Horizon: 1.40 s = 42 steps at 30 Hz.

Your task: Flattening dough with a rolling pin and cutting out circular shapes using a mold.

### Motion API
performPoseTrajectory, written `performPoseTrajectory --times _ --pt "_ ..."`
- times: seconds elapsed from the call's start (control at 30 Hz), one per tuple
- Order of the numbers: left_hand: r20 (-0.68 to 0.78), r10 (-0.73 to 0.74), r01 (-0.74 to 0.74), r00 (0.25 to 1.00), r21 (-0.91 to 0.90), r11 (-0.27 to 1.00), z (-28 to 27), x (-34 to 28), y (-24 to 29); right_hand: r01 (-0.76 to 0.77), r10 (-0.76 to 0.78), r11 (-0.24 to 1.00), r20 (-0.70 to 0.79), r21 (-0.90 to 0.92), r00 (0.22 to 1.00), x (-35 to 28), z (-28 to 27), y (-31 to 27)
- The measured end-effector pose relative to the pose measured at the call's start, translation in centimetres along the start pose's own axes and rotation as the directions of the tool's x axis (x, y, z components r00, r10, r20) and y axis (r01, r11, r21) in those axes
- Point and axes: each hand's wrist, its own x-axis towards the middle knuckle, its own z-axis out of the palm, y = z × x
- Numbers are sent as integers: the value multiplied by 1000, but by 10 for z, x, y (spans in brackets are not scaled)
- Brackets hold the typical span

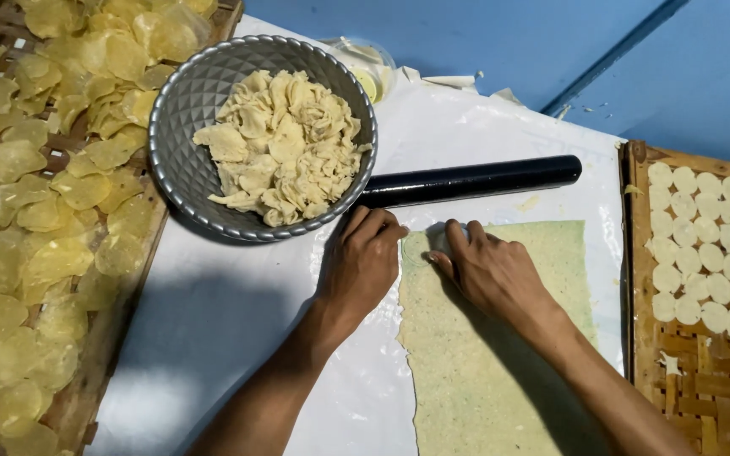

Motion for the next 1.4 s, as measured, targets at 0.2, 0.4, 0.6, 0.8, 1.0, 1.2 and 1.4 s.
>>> performPoseTrajectory --times 0.2,0.4,0.6,0.8,1.0,1.2,1.4 --pt "10 7 -7 1000 -1 1000 2 -2 -2 -56 56 997 9 49 998 -2 1 -6" --pt "-12 36 -35 999 26 999 6 -5 -4 -100 89 977 64 189 994 -2 3 1" --pt "-19 20 -21 1000 -8 1000 16 -10 -10 -261 321 875 -86 407 943 -41 -4 26" --pt "-16 37 -36 999 21 999 16 -10 -10 -219 240 942 -54 254 969 -42 8 29" --pt "20 29 -29 999 -3 1000 7 -6 -6 -194 204 964 -35 182 978 -29 11 29" --pt "52 22 -24 998 37 999 0 -2 1 -237 238 971 -20 39 971 -16 26 25" --pt "58 17 -18 998 18 1000 5 -3 -3 -86 85 992 16 95 996 -17 15 38"
